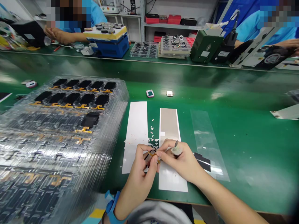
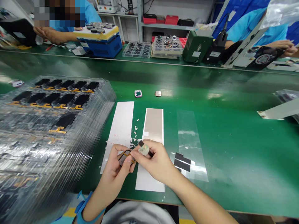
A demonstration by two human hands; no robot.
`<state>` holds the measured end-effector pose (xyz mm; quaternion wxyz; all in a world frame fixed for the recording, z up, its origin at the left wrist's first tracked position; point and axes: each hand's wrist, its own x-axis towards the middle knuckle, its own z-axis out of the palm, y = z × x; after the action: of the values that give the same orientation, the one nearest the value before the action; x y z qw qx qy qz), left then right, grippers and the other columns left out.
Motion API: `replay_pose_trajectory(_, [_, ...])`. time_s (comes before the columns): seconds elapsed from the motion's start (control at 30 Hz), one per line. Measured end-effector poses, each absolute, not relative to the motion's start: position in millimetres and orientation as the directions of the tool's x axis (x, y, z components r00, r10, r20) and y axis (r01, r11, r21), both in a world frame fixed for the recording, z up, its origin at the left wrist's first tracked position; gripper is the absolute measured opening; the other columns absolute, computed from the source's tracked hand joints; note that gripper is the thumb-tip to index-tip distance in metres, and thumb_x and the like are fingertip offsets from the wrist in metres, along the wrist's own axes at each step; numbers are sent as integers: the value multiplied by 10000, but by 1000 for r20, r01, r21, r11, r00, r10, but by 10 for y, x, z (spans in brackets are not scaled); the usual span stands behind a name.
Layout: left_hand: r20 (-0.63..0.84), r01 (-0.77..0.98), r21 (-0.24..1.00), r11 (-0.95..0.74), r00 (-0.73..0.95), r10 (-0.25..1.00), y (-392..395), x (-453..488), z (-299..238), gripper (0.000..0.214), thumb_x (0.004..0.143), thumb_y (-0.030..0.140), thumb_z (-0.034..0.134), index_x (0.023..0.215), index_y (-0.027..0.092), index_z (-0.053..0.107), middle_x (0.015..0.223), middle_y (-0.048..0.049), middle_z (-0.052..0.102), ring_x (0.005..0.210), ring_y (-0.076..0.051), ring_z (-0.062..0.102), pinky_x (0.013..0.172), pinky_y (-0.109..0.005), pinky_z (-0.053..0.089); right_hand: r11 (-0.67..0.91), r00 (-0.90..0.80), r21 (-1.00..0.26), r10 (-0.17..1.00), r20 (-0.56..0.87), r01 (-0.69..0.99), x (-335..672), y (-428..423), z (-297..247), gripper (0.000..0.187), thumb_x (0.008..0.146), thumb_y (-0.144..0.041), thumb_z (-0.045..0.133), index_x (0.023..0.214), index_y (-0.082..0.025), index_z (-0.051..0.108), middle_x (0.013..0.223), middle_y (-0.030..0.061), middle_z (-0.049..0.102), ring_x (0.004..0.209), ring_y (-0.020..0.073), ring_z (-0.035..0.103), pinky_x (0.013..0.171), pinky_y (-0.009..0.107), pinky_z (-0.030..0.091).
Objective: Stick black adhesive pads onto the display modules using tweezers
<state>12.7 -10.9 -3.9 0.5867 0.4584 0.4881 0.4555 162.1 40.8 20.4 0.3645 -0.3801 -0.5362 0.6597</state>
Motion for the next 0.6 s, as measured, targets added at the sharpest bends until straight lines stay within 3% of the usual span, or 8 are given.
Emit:
replay_pose_trajectory(0.23, [-165,-53,984,172,119,979,-97,114,-48,194,1025,404,491,1004,239,390,697,51,487,615,-124,451,514,-198,356,-141,-459,-989,882,-111,-33,1597,441,231,311,874,-449,668,684,-214,598,506,-63,562,462,104,538,515,254,446])
replay_pose_trajectory(0.33, [-159,-51,985,167,124,979,-88,109,-46,165,1038,384,469,1011,242,389,710,52,497,624,-123,471,534,-203,364,-112,-430,-993,896,-112,24,1654,482,215,338,890,-488,637,699,-209,613,596,-27,599,556,125,554,560,267,439])
replay_pose_trajectory(0.43, [-133,-13,991,135,118,984,-88,112,-16,128,1062,353,403,991,248,384,717,53,518,608,-123,475,564,-221,389,24,-276,-996,961,1,81,1824,484,244,346,945,-486,560,736,-219,629,786,12,622,763,159,580,719,297,466])
replay_pose_trajectory(0.5, [-88,63,995,80,128,988,-88,119,10,123,1070,323,366,979,244,394,780,21,578,689,-145,546,667,-263,448,133,-148,-980,983,111,150,1958,415,277,366,992,-476,485,765,-230,635,866,24,596,863,174,566,813,317,457])
replay_pose_trajectory(0.6, [-47,253,967,-4,196,979,-79,142,48,106,1064,291,364,1030,230,443,963,-57,646,897,-203,628,802,-337,468,185,-34,-953,983,182,242,2069,209,260,354,1028,-434,426,826,-235,639,862,25,572,823,163,571,755,293,472])
